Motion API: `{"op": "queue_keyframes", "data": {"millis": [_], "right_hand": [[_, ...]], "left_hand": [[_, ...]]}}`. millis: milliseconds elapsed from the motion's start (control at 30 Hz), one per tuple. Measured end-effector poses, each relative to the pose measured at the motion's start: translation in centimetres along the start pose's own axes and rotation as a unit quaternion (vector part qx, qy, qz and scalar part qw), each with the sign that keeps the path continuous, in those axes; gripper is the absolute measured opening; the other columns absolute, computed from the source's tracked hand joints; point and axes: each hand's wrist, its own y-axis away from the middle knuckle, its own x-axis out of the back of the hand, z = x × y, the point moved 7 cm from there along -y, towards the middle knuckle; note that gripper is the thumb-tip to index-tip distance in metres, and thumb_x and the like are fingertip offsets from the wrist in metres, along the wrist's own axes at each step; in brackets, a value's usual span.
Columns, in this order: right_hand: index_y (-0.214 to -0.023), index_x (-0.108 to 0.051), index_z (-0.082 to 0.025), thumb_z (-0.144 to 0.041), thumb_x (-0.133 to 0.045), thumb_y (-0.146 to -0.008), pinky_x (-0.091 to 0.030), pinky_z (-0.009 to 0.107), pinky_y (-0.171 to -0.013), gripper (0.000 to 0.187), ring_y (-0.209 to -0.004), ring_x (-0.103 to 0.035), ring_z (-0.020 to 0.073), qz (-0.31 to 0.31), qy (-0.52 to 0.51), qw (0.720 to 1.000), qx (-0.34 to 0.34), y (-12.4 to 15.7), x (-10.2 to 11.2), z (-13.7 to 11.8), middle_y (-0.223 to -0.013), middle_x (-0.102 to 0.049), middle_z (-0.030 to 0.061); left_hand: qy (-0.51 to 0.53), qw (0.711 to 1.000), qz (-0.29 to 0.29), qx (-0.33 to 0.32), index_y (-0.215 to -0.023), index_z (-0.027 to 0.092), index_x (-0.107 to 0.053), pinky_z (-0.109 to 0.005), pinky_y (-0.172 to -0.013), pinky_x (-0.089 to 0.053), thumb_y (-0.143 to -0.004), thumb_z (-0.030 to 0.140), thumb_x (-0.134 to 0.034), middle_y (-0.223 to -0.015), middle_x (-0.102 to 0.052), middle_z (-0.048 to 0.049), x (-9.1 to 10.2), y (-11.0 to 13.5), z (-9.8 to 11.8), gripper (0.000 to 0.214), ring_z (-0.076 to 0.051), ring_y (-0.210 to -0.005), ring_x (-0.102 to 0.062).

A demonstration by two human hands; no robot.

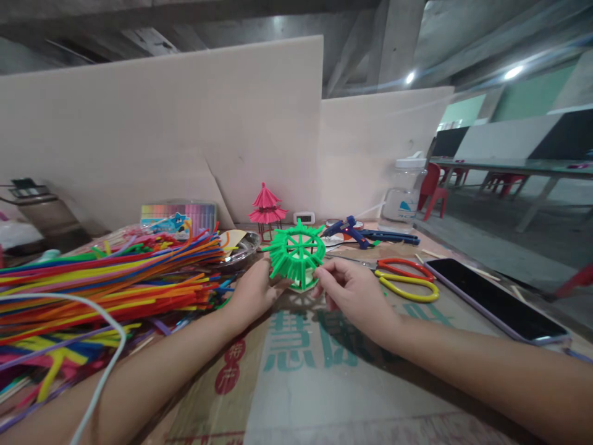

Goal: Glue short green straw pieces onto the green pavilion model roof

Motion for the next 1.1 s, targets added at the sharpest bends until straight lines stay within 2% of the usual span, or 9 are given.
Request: {"op": "queue_keyframes", "data": {"millis": [333,500,800,867,933,1033,1100], "right_hand": [[-0.073,-0.061,-0.023,-0.039,-0.058,-0.090,-0.042,0.026,-0.046,0.024,-0.044,-0.054,0.0133,-0.033,0.018,0.999,-0.005,0.2,-0.7,0.1,-0.061,-0.066,-0.0005],[-0.072,-0.060,-0.024,-0.038,-0.054,-0.093,-0.041,0.027,-0.045,0.026,-0.044,-0.053,0.0140,-0.055,0.022,0.998,-0.003,0.2,-1.0,0.0,-0.060,-0.066,-0.0002],[-0.073,-0.060,-0.024,-0.041,-0.051,-0.096,-0.039,0.026,-0.044,0.030,-0.042,-0.053,0.0141,-0.077,0.032,0.996,-0.019,0.3,-1.4,0.4,-0.056,-0.064,-0.0011],[-0.068,-0.058,-0.023,-0.042,-0.048,-0.098,-0.039,0.026,-0.047,0.037,-0.045,-0.053,0.0140,-0.076,0.068,0.995,0.013,0.4,-1.2,0.2,-0.055,-0.062,-0.0009],[-0.069,-0.058,-0.022,-0.042,-0.051,-0.097,-0.038,0.026,-0.050,0.035,-0.050,-0.053,0.0138,-0.049,0.110,0.990,0.069,0.4,-0.4,-0.4,-0.057,-0.060,-0.0011],[-0.093,-0.065,-0.020,-0.036,-0.060,-0.094,-0.038,0.025,-0.054,0.017,-0.056,-0.051,0.0134,0.015,0.178,0.968,0.175,0.4,1.1,-1.8,-0.064,-0.058,-0.0027],[-0.111,-0.065,-0.020,-0.032,-0.062,-0.093,-0.037,0.025,-0.056,0.022,-0.058,-0.051,0.0136,0.039,0.238,0.939,0.243,0.5,1.6,-2.7,-0.068,-0.057,-0.0030]], "left_hand": [[-0.040,0.999,-0.004,-0.021,-0.110,0.021,-0.064,-0.043,-0.091,-0.054,-0.085,0.034,-0.067,-0.112,-0.069,-0.0104,0.0,0.0,0.2,0.028,-0.029,-0.105,-0.066],[-0.051,0.998,-0.026,-0.016,-0.110,0.018,-0.063,-0.045,-0.092,-0.053,-0.088,0.036,-0.063,-0.114,-0.069,-0.0120,-0.1,0.0,0.5,0.028,-0.031,-0.107,-0.065],[-0.049,0.998,-0.024,-0.040,-0.111,0.021,-0.063,-0.043,-0.092,-0.053,-0.087,0.035,-0.062,-0.113,-0.070,-0.0111,0.1,-0.2,1.2,0.027,-0.030,-0.107,-0.066],[-0.044,0.998,-0.019,-0.026,-0.111,0.021,-0.063,-0.043,-0.092,-0.053,-0.086,0.037,-0.063,-0.113,-0.070,-0.0109,0.0,-0.1,0.7,0.030,-0.030,-0.107,-0.066],[-0.032,0.999,-0.018,-0.009,-0.114,0.021,-0.062,-0.042,-0.093,-0.054,-0.087,0.041,-0.064,-0.114,-0.069,-0.0102,-0.1,0.0,0.2,0.034,-0.030,-0.107,-0.066],[-0.015,0.999,-0.032,0.014,-0.119,0.022,-0.061,-0.041,-0.093,-0.054,-0.088,0.047,-0.063,-0.116,-0.069,-0.0096,-0.5,0.1,-0.2,0.040,-0.029,-0.108,-0.066],[-0.012,0.999,-0.038,0.023,-0.120,0.022,-0.061,-0.041,-0.093,-0.054,-0.088,0.049,-0.063,-0.117,-0.069,-0.0099,-0.5,0.1,-0.3,0.042,-0.029,-0.109,-0.066]]}}
